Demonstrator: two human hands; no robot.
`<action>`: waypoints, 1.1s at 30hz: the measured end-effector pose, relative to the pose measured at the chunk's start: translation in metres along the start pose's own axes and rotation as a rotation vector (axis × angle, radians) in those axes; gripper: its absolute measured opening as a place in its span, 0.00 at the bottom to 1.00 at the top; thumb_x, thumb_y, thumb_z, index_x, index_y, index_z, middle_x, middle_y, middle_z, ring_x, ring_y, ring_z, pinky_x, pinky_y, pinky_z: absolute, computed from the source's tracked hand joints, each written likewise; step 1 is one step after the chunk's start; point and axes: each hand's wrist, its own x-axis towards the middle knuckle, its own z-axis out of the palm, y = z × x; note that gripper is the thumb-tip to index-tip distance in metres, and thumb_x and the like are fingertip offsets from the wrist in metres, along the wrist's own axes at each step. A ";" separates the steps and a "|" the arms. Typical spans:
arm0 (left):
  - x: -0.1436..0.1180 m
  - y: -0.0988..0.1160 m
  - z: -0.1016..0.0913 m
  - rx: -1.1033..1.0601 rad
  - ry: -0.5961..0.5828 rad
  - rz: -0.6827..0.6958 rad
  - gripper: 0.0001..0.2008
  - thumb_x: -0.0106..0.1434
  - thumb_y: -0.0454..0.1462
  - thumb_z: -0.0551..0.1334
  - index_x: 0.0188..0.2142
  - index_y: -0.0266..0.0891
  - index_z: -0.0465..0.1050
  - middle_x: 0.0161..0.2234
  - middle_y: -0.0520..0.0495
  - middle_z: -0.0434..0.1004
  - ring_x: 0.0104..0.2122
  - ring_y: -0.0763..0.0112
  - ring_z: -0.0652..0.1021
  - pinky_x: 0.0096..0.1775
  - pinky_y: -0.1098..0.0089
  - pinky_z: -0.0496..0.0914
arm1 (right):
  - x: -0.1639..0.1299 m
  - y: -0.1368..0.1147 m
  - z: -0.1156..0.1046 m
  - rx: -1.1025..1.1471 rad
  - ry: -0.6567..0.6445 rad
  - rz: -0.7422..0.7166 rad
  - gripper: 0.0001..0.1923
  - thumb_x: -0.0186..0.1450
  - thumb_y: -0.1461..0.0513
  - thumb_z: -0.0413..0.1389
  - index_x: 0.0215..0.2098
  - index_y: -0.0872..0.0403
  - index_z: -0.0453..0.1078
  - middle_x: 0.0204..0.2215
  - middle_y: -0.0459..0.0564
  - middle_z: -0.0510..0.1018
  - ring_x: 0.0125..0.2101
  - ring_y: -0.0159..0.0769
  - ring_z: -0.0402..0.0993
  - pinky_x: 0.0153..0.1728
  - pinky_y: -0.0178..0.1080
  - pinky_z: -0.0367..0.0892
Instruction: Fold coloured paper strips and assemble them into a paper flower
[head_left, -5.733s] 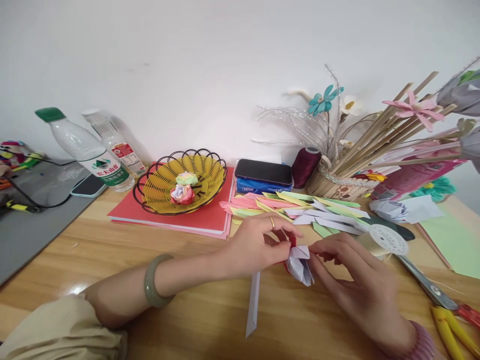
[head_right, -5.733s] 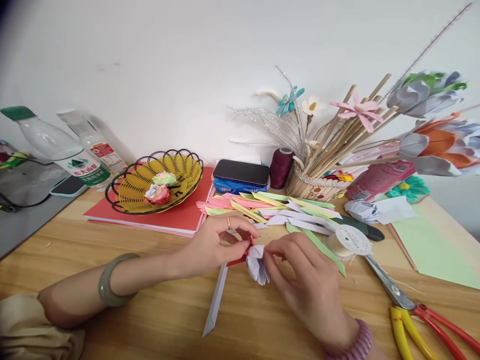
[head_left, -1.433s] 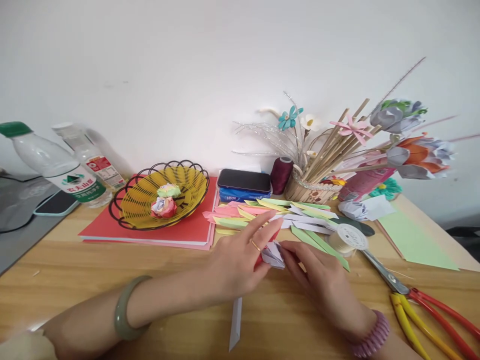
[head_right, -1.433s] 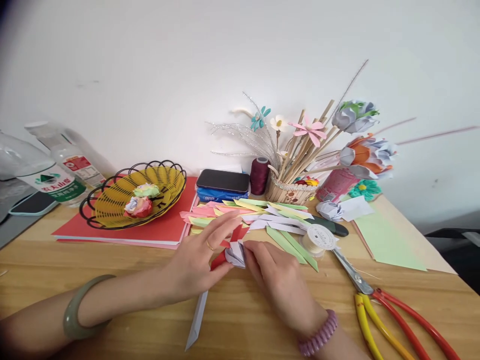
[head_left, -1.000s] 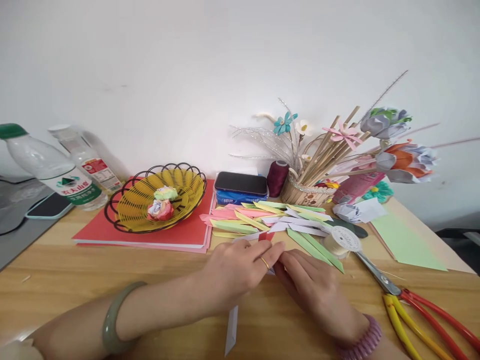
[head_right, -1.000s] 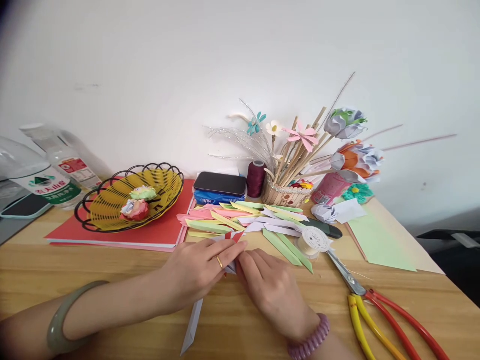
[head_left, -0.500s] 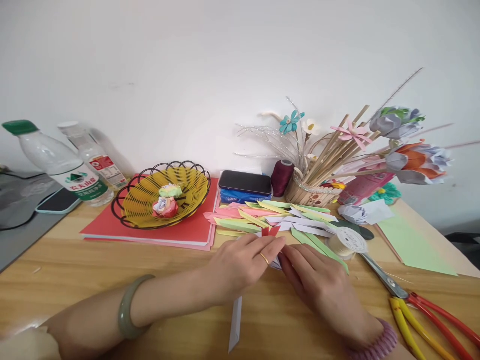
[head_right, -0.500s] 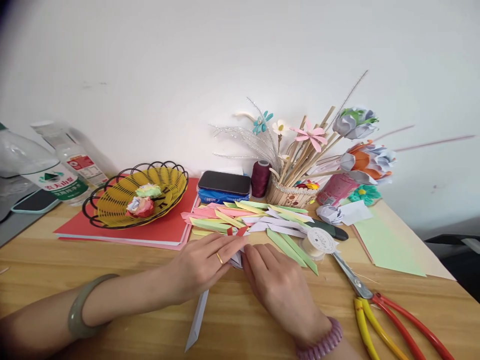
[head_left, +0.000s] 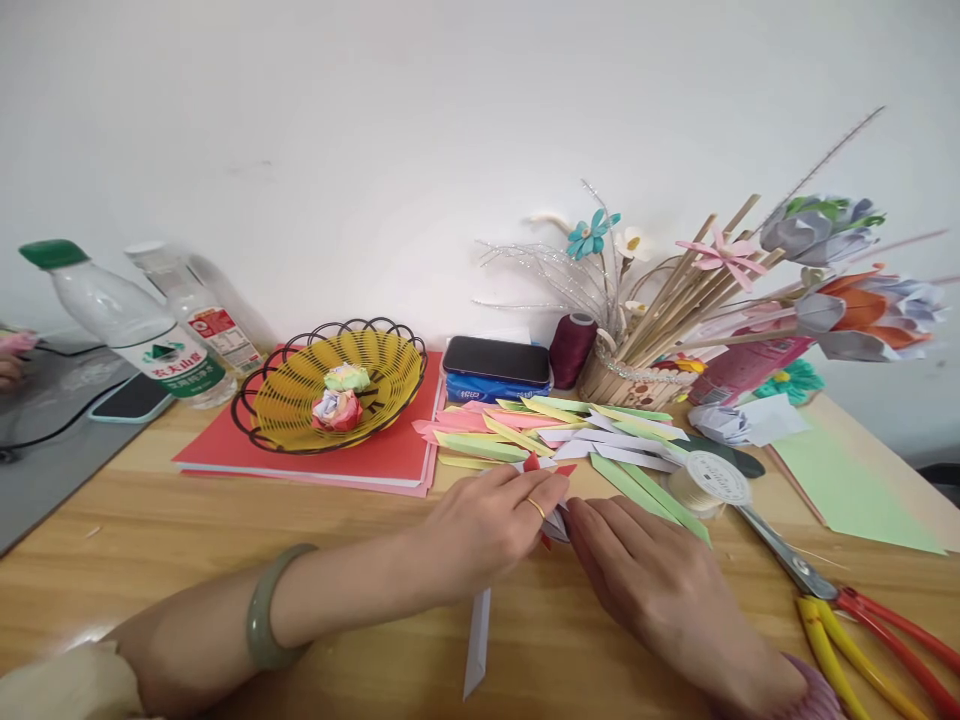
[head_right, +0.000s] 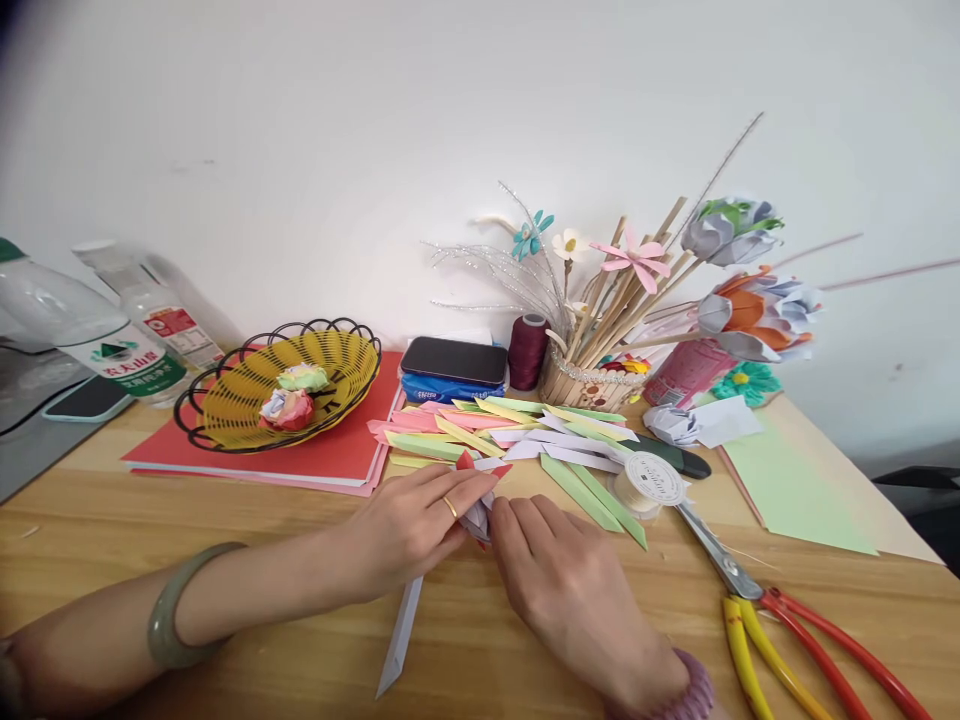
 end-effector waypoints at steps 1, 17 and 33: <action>0.000 0.000 0.000 -0.026 -0.022 -0.024 0.18 0.61 0.31 0.51 0.51 0.32 0.58 0.43 0.41 0.73 0.43 0.66 0.73 0.43 0.65 0.71 | 0.000 -0.001 0.000 0.013 0.004 0.001 0.09 0.63 0.69 0.46 0.28 0.58 0.65 0.19 0.48 0.67 0.20 0.33 0.61 0.19 0.36 0.57; 0.015 -0.014 -0.010 -1.121 0.015 -0.464 0.17 0.47 0.29 0.65 0.39 0.36 0.68 0.47 0.42 0.67 0.41 0.69 0.74 0.39 0.70 0.72 | 0.003 0.015 -0.002 0.564 0.075 0.343 0.18 0.60 0.61 0.55 0.48 0.51 0.63 0.26 0.45 0.72 0.25 0.30 0.69 0.26 0.33 0.68; 0.013 -0.020 -0.010 -1.184 -0.063 -0.283 0.18 0.47 0.30 0.67 0.40 0.39 0.73 0.43 0.44 0.70 0.44 0.68 0.72 0.44 0.66 0.70 | 0.000 0.010 0.008 0.899 0.080 0.599 0.14 0.55 0.57 0.59 0.36 0.53 0.63 0.22 0.45 0.73 0.23 0.31 0.72 0.24 0.33 0.70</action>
